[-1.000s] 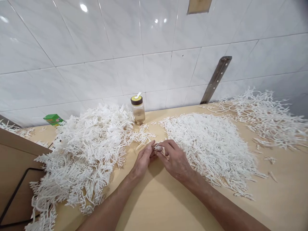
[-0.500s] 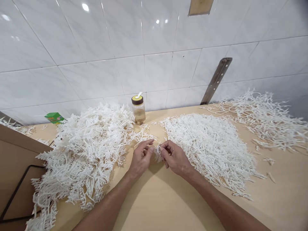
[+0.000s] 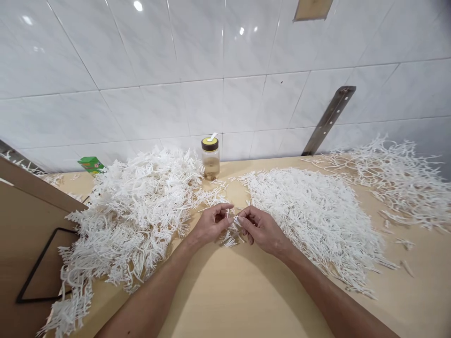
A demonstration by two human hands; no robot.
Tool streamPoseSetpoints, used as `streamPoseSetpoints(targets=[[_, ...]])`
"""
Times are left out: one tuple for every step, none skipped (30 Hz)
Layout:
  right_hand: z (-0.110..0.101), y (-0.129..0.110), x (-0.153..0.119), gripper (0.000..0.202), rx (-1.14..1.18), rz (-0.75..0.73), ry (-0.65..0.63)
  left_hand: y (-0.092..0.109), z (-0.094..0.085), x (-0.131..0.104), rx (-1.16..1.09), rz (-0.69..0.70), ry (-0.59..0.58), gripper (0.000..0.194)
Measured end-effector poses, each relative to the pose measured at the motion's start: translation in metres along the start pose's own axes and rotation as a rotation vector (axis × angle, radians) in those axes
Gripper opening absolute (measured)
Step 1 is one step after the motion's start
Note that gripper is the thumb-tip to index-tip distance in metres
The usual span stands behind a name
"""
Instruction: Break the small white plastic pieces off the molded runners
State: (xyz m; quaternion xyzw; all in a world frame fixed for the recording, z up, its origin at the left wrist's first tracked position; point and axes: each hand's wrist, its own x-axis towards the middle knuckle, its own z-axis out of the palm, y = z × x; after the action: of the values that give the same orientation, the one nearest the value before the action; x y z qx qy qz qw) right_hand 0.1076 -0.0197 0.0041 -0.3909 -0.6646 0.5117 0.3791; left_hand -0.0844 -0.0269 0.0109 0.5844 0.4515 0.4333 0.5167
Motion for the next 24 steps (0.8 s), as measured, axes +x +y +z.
streamPoseSetpoints(targets=[[-0.002, -0.001, 0.0, 0.028, -0.023, 0.0, 0.007, 0.0, -0.001, 0.0, 0.011, 0.004, 0.008, 0.053], [-0.003, -0.001, 0.0, 0.028, -0.039, 0.0, 0.013, 0.0, -0.001, 0.0, 0.018, 0.005, 0.008, 0.053], [-0.004, -0.003, 0.0, 0.028, -0.051, 0.0, 0.017, 0.001, -0.001, 0.0, 0.023, -0.001, -0.003, 0.051], [-0.005, -0.004, 0.0, 0.028, -0.06, 0.0, 0.02, 0.003, -0.001, 0.0, 0.025, -0.011, -0.02, 0.047], [-0.006, -0.005, 0.0, 0.028, -0.069, 0.001, 0.023, 0.004, 0.0, 0.0, 0.026, -0.02, -0.04, 0.042], [-0.007, -0.006, 0.0, 0.027, -0.081, 0.003, 0.028, 0.006, 0.0, 0.0, 0.03, -0.024, -0.055, 0.038], [-0.007, -0.007, 0.0, 0.027, -0.099, 0.004, 0.036, 0.007, 0.0, 0.0, 0.037, -0.018, -0.066, 0.037], [-0.008, -0.008, 0.0, 0.026, -0.125, 0.004, 0.045, 0.008, 0.0, 0.0, 0.043, -0.008, -0.076, 0.037], [-0.008, -0.008, 0.0, 0.025, -0.158, -0.002, 0.057, 0.009, 0.0, 0.0, 0.045, 0.004, -0.083, 0.038], [-0.008, -0.008, 0.0, 0.024, -0.197, -0.014, 0.07, 0.01, 0.0, 0.0, 0.041, 0.013, -0.088, 0.039], [-0.008, -0.007, 0.001, 0.023, -0.24, -0.033, 0.081, 0.01, 0.0, 0.0, 0.034, 0.016, -0.094, 0.04], [-0.008, -0.007, 0.001, 0.022, -0.283, -0.057, 0.092, 0.01, 0.0, 0.0, 0.028, 0.012, -0.097, 0.04], [-0.009, -0.006, 0.002, 0.021, -0.32, -0.081, 0.103, 0.009, 0.0, -0.001, 0.03, 0.004, -0.098, 0.04], [-0.009, -0.006, 0.002, 0.021, -0.349, -0.104, 0.109, 0.009, 0.001, -0.001, 0.042, -0.002, -0.099, 0.039], [-0.01, -0.005, 0.002, 0.021, -0.37, -0.122, 0.112, 0.008, 0.001, -0.001, 0.064, -0.003, -0.099, 0.038], [-0.011, -0.005, 0.002, 0.02, -0.385, -0.132, 0.109, 0.008, 0.002, -0.002, 0.096, 0.003, -0.1, 0.036], [-0.011, -0.005, 0.003, 0.02, -0.394, -0.137, 0.104, 0.008, 0.003, -0.002, 0.136, 0.016, -0.1, 0.034], [-0.012, -0.005, 0.003, 0.02, -0.4, -0.137, 0.096, 0.008, 0.003, -0.002, 0.183, 0.035, -0.098, 0.032], [-0.012, -0.005, 0.002, 0.019, -0.407, -0.136, 0.086, 0.007, 0.004, -0.003, 0.231, 0.057, -0.091, 0.032], [-0.013, -0.006, 0.002, 0.019, -0.415, -0.136, 0.078, 0.007, 0.005, -0.003, 0.276, 0.076, -0.081, 0.033], [-0.013, -0.006, 0.002, 0.019, -0.424, -0.138, 0.072, 0.007, 0.006, -0.003, 0.314, 0.088, -0.067, 0.034], [-0.014, -0.006, 0.002, 0.019, -0.432, -0.145, 0.067, 0.007, 0.007, -0.003, 0.342, 0.093, -0.053, 0.035], [-0.014, -0.007, 0.002, 0.019, -0.438, -0.15, 0.065, 0.007, 0.008, -0.003, 0.357, 0.093, -0.039, 0.035], [-0.014, -0.007, 0.002, 0.019, -0.44, -0.15, 0.064, 0.007, 0.008, -0.003, 0.364, 0.091, -0.026, 0.035]])
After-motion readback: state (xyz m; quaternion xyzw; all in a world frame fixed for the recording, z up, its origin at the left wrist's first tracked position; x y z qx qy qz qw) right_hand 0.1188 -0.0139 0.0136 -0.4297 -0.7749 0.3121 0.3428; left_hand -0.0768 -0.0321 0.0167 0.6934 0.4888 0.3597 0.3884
